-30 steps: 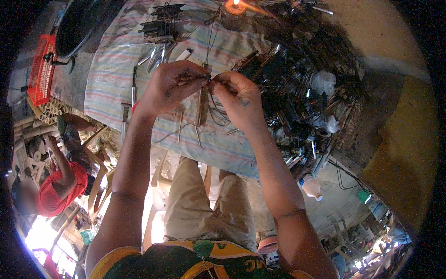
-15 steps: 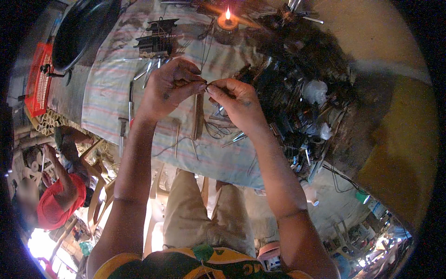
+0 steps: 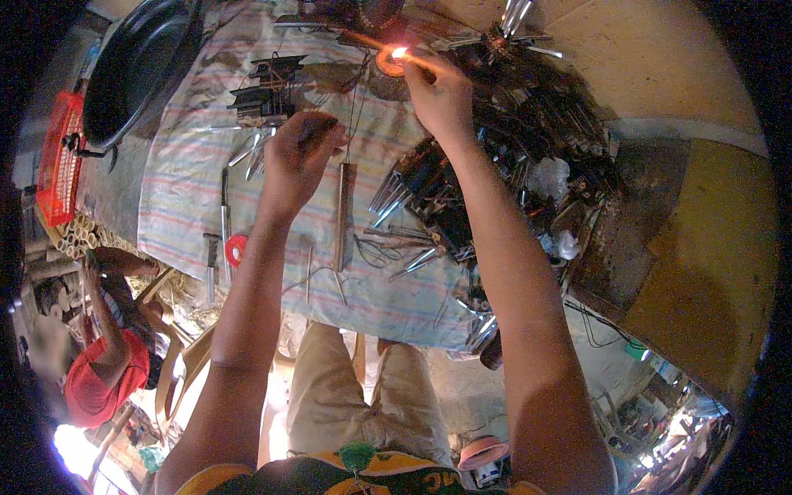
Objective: The person sits at a cluttered workbench and manipulates small wires and components. They heat a wire tip over a candle flame and then wrap the connection with black electrical tape. The person handles multiple small parts and tools throughout the clip.
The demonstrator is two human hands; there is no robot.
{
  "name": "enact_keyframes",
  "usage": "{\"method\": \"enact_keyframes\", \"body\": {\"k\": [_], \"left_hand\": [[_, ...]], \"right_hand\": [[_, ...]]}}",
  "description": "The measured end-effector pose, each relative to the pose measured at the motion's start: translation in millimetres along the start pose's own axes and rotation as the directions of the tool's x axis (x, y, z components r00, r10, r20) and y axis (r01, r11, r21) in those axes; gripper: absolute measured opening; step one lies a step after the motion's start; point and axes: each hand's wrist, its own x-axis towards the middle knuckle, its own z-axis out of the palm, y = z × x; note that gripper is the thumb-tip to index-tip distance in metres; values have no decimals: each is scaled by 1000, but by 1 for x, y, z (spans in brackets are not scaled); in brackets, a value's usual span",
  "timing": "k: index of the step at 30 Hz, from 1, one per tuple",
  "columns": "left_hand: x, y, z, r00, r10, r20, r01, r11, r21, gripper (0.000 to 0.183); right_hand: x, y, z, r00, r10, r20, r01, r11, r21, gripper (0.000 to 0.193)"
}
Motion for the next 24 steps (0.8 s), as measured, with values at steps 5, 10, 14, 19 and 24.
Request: {"method": "enact_keyframes", "body": {"k": [5, 10, 14, 19, 24], "left_hand": [[-14, -10, -9, 999, -32, 6, 32, 998, -56, 15], [-18, -14, -17, 998, -60, 26, 61, 996, -62, 16], [-19, -14, -19, 997, -74, 22, 76, 994, -84, 16], [-18, -14, -20, 997, -69, 42, 71, 995, -66, 16], [-18, -14, -20, 997, -57, 49, 60, 996, -65, 17]], "right_hand": [[11, 16, 8, 1000, -14, -23, 12, 995, -99, 26], [12, 19, 12, 999, 0, -33, -2, 998, -57, 25], [13, 15, 11, 998, 50, -46, -54, 994, -90, 25], [14, 13, 10, 999, 34, -23, -37, 991, -129, 26], [15, 12, 11, 996, 85, -13, -86, 995, -57, 26]]}}
